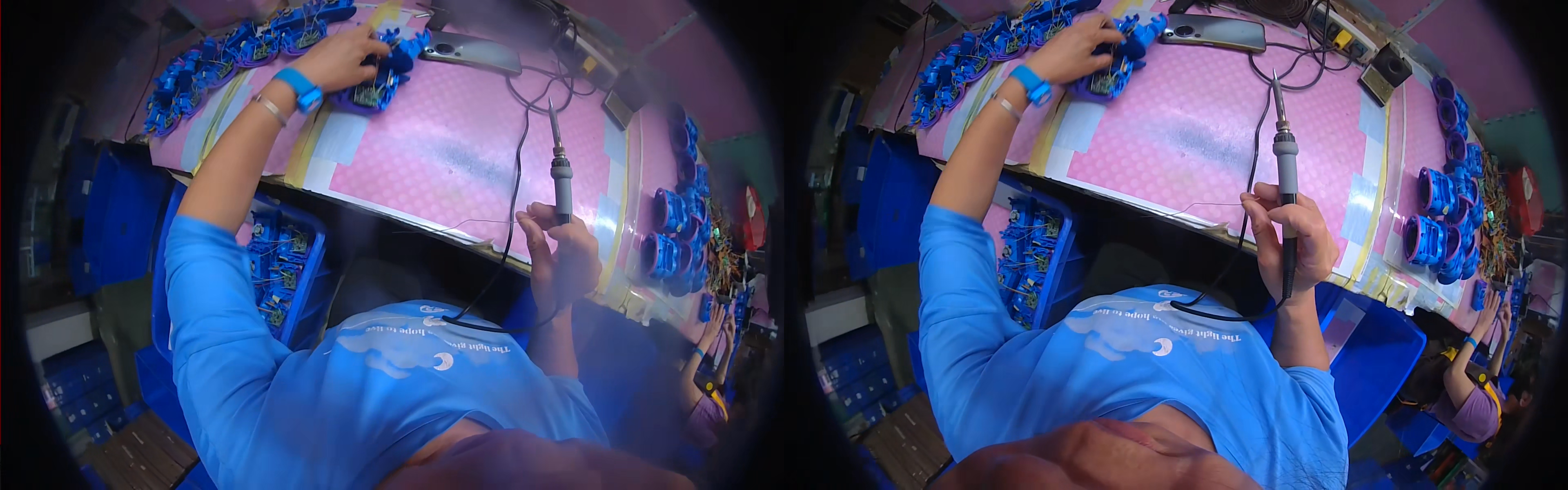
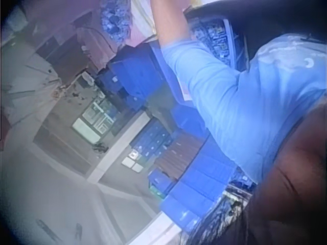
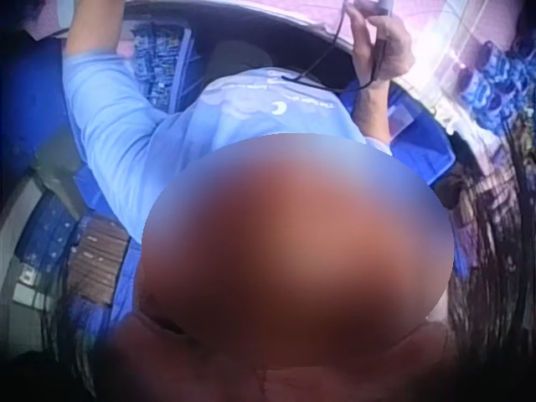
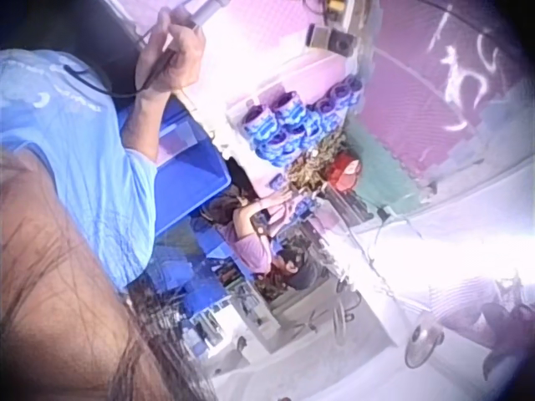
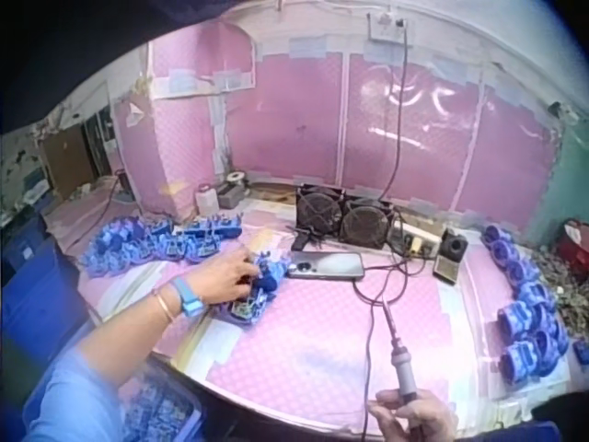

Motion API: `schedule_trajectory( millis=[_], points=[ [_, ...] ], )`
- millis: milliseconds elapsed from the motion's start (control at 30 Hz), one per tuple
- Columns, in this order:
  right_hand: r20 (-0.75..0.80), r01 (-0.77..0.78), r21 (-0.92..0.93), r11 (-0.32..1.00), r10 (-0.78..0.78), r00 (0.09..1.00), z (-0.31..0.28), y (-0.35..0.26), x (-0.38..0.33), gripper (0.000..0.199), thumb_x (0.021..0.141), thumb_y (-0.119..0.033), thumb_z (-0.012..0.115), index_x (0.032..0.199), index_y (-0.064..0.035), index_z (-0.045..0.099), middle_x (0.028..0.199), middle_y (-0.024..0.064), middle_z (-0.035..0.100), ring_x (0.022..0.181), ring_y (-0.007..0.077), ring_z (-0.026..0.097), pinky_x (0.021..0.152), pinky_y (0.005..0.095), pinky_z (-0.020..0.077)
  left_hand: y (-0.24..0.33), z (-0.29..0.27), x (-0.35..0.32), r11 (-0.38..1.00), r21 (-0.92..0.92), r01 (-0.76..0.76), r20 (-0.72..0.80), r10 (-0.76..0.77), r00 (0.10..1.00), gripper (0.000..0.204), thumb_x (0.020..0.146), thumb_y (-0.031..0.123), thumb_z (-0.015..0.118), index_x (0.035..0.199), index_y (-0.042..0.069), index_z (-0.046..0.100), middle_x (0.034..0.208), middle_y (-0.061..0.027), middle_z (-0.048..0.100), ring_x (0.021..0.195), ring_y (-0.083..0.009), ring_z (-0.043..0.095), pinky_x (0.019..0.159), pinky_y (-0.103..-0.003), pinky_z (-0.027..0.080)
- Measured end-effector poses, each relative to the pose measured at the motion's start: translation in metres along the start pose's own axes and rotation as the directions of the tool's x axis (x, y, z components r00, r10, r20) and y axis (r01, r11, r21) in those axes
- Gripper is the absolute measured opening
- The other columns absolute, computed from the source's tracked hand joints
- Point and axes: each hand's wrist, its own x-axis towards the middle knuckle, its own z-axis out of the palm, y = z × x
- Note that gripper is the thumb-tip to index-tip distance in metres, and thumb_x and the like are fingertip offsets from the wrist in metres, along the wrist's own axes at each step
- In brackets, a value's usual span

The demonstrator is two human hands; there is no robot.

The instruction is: Soldering electronic components onto circuit boards and assembling them into blue plastic housings at a factory workbench.

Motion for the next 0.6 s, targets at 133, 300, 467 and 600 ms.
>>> schedule_trajectory(
  millis=[133,300,467,600],
  points=[
    [-0.011,0.008,0.027,1.000,-0.007,1.000,-0.003,0.000,-0.002,0.037,0.078,0.009,0.079,0.094,-0.0040,0.048,0.087,0.0187,0.073,0.082,0.0241,0.073,0.071,0.0334,0.0579,0.042,-0.020,-0.045,0.990,-0.123,-0.067,0.018,0.070,0.997,0.026,0.085,0.012,0.070,0.110,0.009,0.069,0.123,-0.0111,0.058,0.109,-0.0322,0.061,0.093,-0.038,0.051],
    [-0.024,0.005,0.119,0.993,-0.002,1.000,-0.003,-0.007,-0.008,0.037,0.078,0.010,0.078,0.095,-0.0039,0.048,0.088,0.0196,0.072,0.084,0.0250,0.073,0.073,0.0349,0.0591,0.051,-0.015,-0.059,0.980,-0.177,-0.094,-0.065,0.084,0.994,0.026,0.082,0.008,0.073,0.107,0.009,0.069,0.116,-0.0109,0.060,0.104,-0.0308,0.063,0.090,-0.036,0.052],
    [-0.039,0.052,0.059,0.997,-0.050,0.998,-0.007,-0.024,-0.011,0.039,0.077,0.014,0.078,0.097,-0.0028,0.049,0.089,0.0214,0.071,0.083,0.0257,0.072,0.074,0.0364,0.0604,0.042,-0.010,-0.054,0.968,-0.164,-0.191,-0.119,0.173,0.978,0.019,0.081,0.009,0.074,0.099,0.007,0.070,0.102,-0.0090,0.061,0.093,-0.0296,0.064,0.083,-0.038,0.052],
    [-0.059,0.025,0.118,0.993,-0.018,0.998,-0.015,-0.026,-0.021,0.037,0.079,0.015,0.075,0.099,-0.0014,0.049,0.091,0.0254,0.071,0.084,0.0285,0.073,0.073,0.0372,0.0624,0.051,-0.019,-0.081,0.979,-0.167,-0.113,-0.075,0.102,0.992,0.016,0.082,0.014,0.073,0.098,0.009,0.074,0.099,-0.0088,0.063,0.094,-0.0300,0.064,0.084,-0.040,0.052]
  ],
)
